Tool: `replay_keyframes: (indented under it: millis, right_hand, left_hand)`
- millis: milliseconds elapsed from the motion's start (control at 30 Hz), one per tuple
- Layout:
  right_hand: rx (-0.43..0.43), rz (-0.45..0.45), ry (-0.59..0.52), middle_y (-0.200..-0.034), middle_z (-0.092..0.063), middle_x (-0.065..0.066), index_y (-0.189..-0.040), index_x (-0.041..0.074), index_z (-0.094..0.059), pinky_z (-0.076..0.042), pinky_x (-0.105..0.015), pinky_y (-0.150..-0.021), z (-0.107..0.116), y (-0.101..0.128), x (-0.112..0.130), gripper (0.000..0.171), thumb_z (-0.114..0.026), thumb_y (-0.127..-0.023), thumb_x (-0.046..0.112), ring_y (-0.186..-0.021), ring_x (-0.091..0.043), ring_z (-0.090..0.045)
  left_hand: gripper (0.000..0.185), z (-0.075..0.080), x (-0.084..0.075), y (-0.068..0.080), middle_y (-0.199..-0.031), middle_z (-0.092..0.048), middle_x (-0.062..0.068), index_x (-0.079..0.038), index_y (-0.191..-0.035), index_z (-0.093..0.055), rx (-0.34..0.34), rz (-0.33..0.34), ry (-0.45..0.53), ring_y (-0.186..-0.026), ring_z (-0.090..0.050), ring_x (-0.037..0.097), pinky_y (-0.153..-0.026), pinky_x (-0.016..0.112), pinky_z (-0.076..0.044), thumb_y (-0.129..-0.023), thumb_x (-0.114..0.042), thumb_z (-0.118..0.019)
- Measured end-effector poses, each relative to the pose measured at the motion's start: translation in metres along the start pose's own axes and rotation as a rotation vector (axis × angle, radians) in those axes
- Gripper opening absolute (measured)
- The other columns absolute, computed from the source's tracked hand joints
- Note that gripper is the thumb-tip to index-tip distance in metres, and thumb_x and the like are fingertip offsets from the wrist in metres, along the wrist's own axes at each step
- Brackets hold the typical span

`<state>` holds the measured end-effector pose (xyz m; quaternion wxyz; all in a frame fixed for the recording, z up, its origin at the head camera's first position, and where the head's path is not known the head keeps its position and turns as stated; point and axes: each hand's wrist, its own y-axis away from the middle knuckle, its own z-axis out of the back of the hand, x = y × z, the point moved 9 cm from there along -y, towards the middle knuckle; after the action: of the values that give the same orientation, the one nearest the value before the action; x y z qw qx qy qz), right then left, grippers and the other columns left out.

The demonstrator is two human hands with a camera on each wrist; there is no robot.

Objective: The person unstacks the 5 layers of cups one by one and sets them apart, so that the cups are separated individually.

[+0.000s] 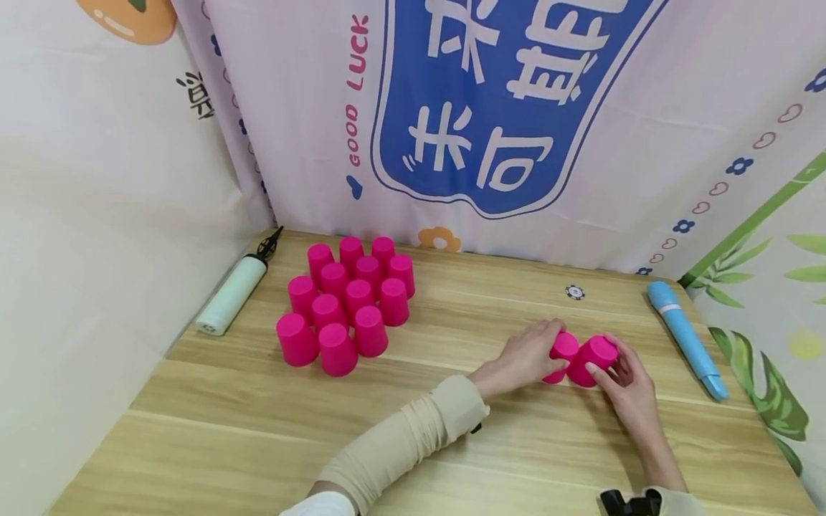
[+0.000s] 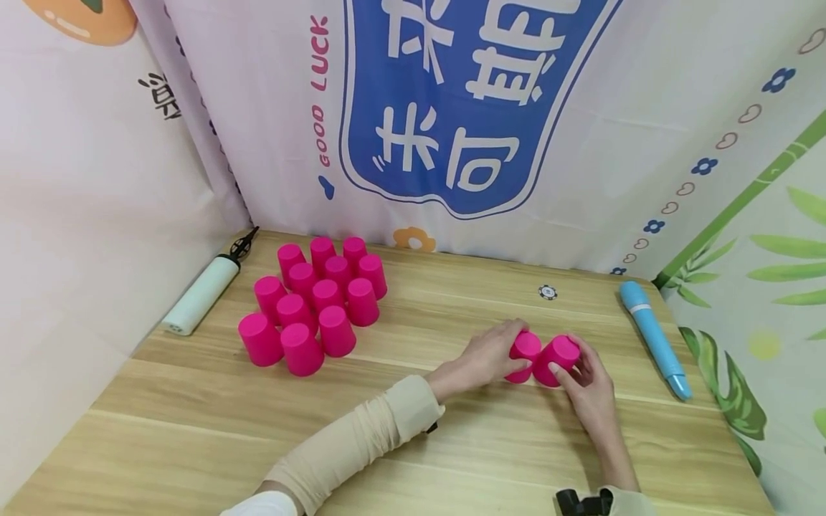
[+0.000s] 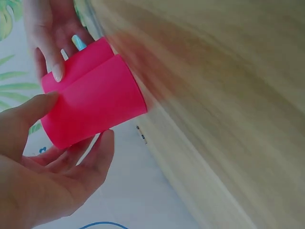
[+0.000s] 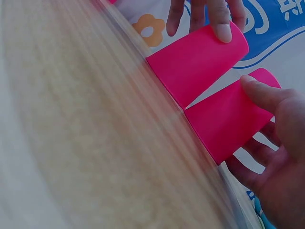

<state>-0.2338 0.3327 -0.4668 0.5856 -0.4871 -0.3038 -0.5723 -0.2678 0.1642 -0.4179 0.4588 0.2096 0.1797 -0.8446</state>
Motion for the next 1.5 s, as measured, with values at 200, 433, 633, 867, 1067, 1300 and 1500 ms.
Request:
replay_keyframes:
  millis: [200, 433, 633, 867, 1067, 1300, 1500]
  right_hand:
    - [0.005, 0.0, 0.003, -0.126, -0.055, 0.014, -0.145, 0.011, -0.04, -0.042, -0.006, -0.086, -0.002, 0.0, 0.0, 0.064, -0.069, -0.088, 0.007, -0.111, 0.005, -0.052]
    - [0.012, 0.013, 0.051, -0.126, -0.055, 0.013, -0.146, 0.012, -0.04, -0.043, -0.006, -0.086, 0.002, -0.005, 0.004, 0.063, -0.069, -0.089, 0.01, -0.109, 0.004, -0.052]
    - [0.006, 0.015, 0.064, -0.127, -0.055, 0.013, -0.146, 0.012, -0.039, -0.043, -0.006, -0.086, 0.004, -0.006, 0.004, 0.064, -0.068, -0.089, 0.01, -0.11, 0.005, -0.052]
    - [-0.004, 0.022, 0.013, -0.123, -0.056, 0.014, -0.145, 0.011, -0.04, -0.042, -0.006, -0.086, 0.005, -0.007, 0.008, 0.064, -0.069, -0.088, 0.006, -0.11, 0.003, -0.053]
    - [-0.011, 0.028, 0.001, -0.121, -0.056, 0.016, -0.144, 0.012, -0.042, -0.042, -0.006, -0.086, 0.004, -0.008, 0.008, 0.063, -0.068, -0.088, 0.003, -0.109, 0.003, -0.053]
    - [-0.002, 0.015, 0.011, -0.124, -0.056, 0.014, -0.145, 0.013, -0.041, -0.042, -0.006, -0.086, 0.001, -0.006, 0.004, 0.063, -0.068, -0.089, 0.005, -0.11, 0.002, -0.053]
    - [-0.013, 0.001, 0.008, -0.123, -0.057, 0.013, -0.145, 0.012, -0.041, -0.043, -0.006, -0.086, -0.001, -0.001, -0.001, 0.063, -0.068, -0.088, 0.005, -0.11, 0.002, -0.053]
  left_hand:
    - [0.053, 0.026, 0.019, 0.023, -0.113, -0.061, -0.006, -0.015, -0.131, -0.05, -0.085, 0.036, 0.077, -0.092, -0.057, 0.004, -0.068, 0.016, -0.046, -0.086, -0.029, -0.073]
    - [0.054, 0.071, 0.059, 0.066, -0.125, -0.06, 0.001, -0.012, -0.134, -0.051, -0.194, 0.086, 0.08, -0.106, -0.057, 0.016, -0.083, 0.033, -0.05, -0.086, -0.027, -0.072]
    - [0.053, 0.1, 0.086, 0.098, -0.117, -0.063, 0.005, -0.008, -0.128, -0.054, -0.271, 0.107, -0.01, -0.099, -0.057, 0.021, -0.08, 0.038, -0.051, -0.083, -0.026, -0.076]
    - [0.054, 0.135, 0.103, 0.116, -0.113, -0.062, 0.009, -0.004, -0.123, -0.055, -0.392, 0.107, -0.06, -0.092, -0.054, 0.024, -0.072, 0.034, -0.052, -0.078, -0.02, -0.08]
    - [0.059, 0.149, 0.123, 0.121, -0.118, -0.059, 0.013, 0.0, -0.126, -0.052, -0.348, 0.157, -0.037, -0.1, -0.053, 0.027, -0.081, 0.035, -0.053, -0.079, -0.019, -0.08]
    - [0.057, 0.157, 0.136, 0.116, -0.122, -0.057, 0.013, 0.001, -0.127, -0.052, -0.262, 0.138, -0.022, -0.109, -0.051, 0.028, -0.09, 0.037, -0.051, -0.081, -0.018, -0.078]
    - [0.055, 0.154, 0.143, 0.108, -0.124, -0.059, 0.012, -0.001, -0.128, -0.053, -0.173, 0.117, -0.061, -0.115, -0.048, 0.027, -0.094, 0.036, -0.049, -0.082, -0.02, -0.077]
